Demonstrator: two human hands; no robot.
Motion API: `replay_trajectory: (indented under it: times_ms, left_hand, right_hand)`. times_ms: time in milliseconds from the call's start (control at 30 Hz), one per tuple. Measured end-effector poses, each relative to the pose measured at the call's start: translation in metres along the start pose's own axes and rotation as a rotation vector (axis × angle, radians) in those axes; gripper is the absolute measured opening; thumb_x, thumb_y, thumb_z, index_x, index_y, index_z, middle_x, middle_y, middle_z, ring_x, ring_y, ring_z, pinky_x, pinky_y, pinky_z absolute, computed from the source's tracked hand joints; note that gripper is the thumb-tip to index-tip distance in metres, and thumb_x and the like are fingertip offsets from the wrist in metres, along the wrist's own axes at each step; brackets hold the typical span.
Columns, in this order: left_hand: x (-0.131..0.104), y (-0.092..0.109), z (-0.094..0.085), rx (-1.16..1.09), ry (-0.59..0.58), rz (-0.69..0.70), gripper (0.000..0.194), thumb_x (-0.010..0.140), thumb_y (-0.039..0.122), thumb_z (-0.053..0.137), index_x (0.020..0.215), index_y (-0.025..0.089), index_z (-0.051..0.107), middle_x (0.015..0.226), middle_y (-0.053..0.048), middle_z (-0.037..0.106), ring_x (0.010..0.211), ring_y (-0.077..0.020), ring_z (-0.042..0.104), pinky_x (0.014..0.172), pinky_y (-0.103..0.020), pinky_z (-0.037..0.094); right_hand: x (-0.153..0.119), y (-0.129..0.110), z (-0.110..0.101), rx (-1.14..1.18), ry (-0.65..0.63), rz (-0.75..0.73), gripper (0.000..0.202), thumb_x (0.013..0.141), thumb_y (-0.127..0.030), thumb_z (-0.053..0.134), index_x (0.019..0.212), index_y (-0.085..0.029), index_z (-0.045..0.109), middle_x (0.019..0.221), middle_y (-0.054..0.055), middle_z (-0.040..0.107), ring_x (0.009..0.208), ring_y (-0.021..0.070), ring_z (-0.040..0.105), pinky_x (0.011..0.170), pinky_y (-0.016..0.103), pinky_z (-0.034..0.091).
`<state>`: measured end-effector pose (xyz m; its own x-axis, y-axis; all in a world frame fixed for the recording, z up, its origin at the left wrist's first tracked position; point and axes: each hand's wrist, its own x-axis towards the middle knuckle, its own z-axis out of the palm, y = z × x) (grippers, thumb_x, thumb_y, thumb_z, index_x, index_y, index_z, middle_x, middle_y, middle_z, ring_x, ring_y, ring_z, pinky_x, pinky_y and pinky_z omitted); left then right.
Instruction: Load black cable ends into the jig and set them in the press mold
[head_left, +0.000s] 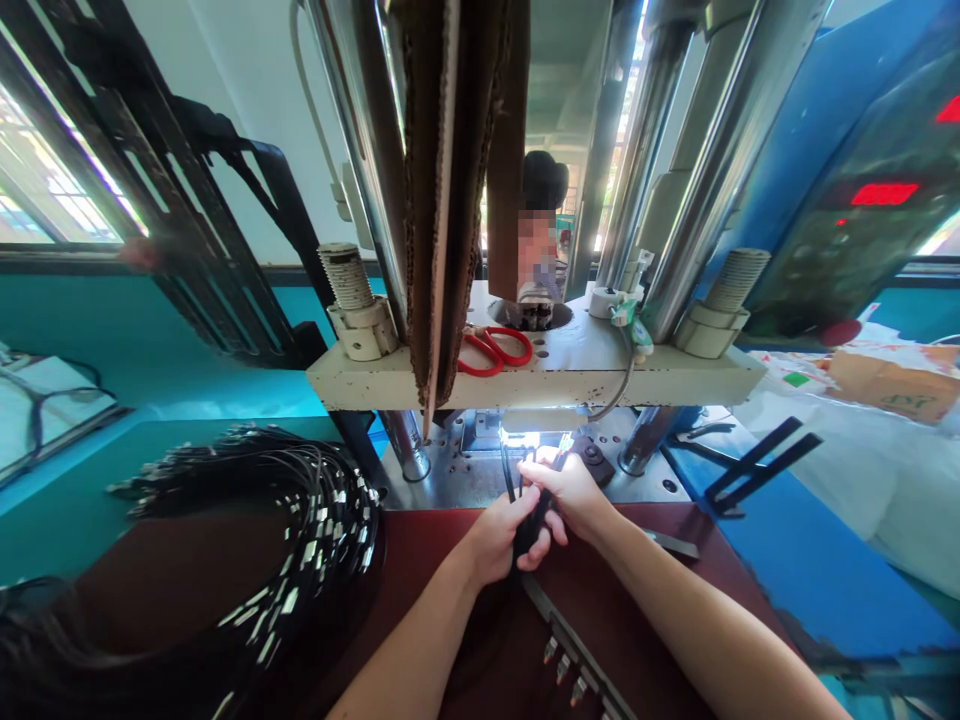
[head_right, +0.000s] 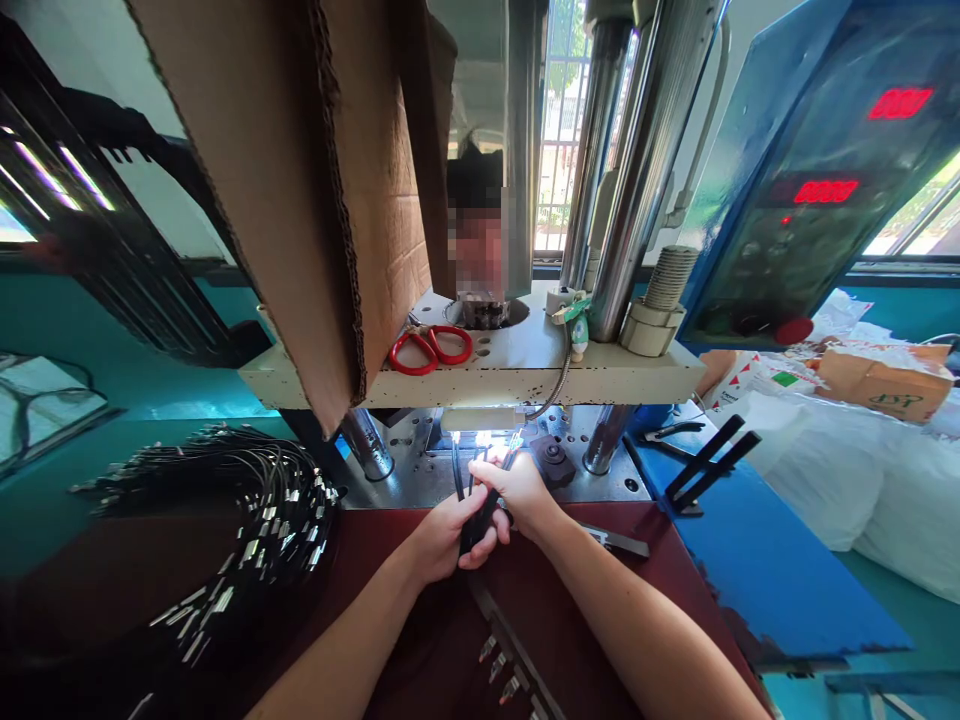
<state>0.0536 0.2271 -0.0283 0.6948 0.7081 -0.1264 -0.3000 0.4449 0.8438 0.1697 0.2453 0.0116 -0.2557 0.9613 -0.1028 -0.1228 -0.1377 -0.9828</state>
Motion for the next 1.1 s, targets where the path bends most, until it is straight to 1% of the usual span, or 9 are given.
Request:
replay_trajectory:
  times_ms: [67,167,233,333,433,533,767,900,1100]
  left_hand:
    - [0.000,0.000,0.000,-0.009,-0.004,-0.008,0.061,0.080,0.060,0.039,0.070,0.004,0.061,0.038,0.000,0.042,0.027,-0.0048,0.028,0.033,-0.021,0.015]
    - [0.001,-0.001,0.000,-0.015,0.006,-0.017,0.060,0.077,0.061,0.044,0.067,0.004,0.060,0.037,0.000,0.042,0.026,-0.0053,0.029,0.032,-0.021,0.015]
    - [0.001,-0.002,-0.001,-0.001,0.010,-0.024,0.058,0.078,0.059,0.044,0.067,0.004,0.061,0.037,0.000,0.041,0.026,-0.0053,0.028,0.032,-0.021,0.015]
    - [0.001,-0.003,-0.002,0.017,0.007,-0.025,0.056,0.081,0.054,0.042,0.069,0.003,0.062,0.037,0.000,0.041,0.027,-0.0051,0.027,0.033,-0.022,0.015]
    - [0.001,-0.004,-0.003,0.021,0.005,-0.014,0.058,0.082,0.055,0.038,0.071,0.003,0.062,0.037,0.000,0.041,0.027,-0.0052,0.027,0.034,-0.022,0.015]
    - [0.001,-0.005,-0.004,0.020,0.005,-0.004,0.060,0.082,0.057,0.037,0.071,0.003,0.062,0.039,0.000,0.043,0.027,-0.0053,0.029,0.034,-0.021,0.017]
    - [0.001,-0.003,-0.002,0.050,0.019,-0.009,0.062,0.082,0.058,0.036,0.074,0.003,0.063,0.038,0.000,0.042,0.028,-0.0054,0.028,0.034,-0.021,0.016]
    - [0.001,-0.003,-0.001,0.046,0.016,-0.004,0.060,0.082,0.057,0.037,0.074,0.003,0.062,0.039,0.001,0.042,0.028,-0.0051,0.028,0.035,-0.022,0.016]
    - [0.001,-0.004,-0.002,0.059,0.032,0.012,0.053,0.082,0.053,0.041,0.070,0.005,0.061,0.038,0.001,0.041,0.028,-0.0044,0.028,0.034,-0.021,0.016]
  right_hand:
    - [0.000,-0.001,-0.002,0.038,-0.098,0.071,0.030,0.065,-0.040,0.067,0.076,-0.014,0.058,0.055,-0.002,0.057,0.028,0.0056,0.042,0.023,0.016,0.024]
    - [-0.001,-0.003,-0.002,0.049,-0.222,0.149,0.042,0.063,-0.039,0.068,0.095,-0.013,0.060,0.073,0.002,0.065,0.031,0.0072,0.048,0.022,0.016,0.027]
    - [-0.001,-0.002,0.000,0.029,-0.164,0.138,0.039,0.064,-0.039,0.066,0.091,-0.011,0.063,0.077,0.005,0.067,0.030,0.0052,0.046,0.022,0.015,0.026]
    - [-0.001,0.000,0.004,-0.003,-0.040,0.103,0.034,0.065,-0.040,0.065,0.074,-0.008,0.064,0.066,0.006,0.066,0.027,0.0037,0.042,0.023,0.015,0.024]
    - [-0.002,0.001,0.007,0.007,0.002,0.095,0.035,0.064,-0.043,0.067,0.066,-0.008,0.063,0.051,0.003,0.061,0.028,0.0057,0.044,0.026,0.016,0.028]
    - [-0.003,0.001,0.009,0.033,0.033,0.098,0.036,0.063,-0.045,0.068,0.064,-0.009,0.063,0.047,0.003,0.060,0.030,0.0070,0.045,0.029,0.017,0.031]
    - [-0.002,0.005,0.006,0.073,0.052,0.105,0.033,0.062,-0.043,0.070,0.064,-0.010,0.063,0.052,0.004,0.063,0.031,0.0077,0.047,0.031,0.018,0.034]
    - [0.000,0.006,0.004,0.088,0.042,0.092,0.031,0.061,-0.041,0.071,0.064,-0.011,0.064,0.058,0.006,0.065,0.031,0.0074,0.047,0.028,0.018,0.031]
    - [0.000,0.007,0.003,0.062,0.021,0.088,0.032,0.064,-0.041,0.070,0.066,-0.010,0.065,0.054,0.005,0.064,0.027,0.0053,0.042,0.024,0.016,0.024]
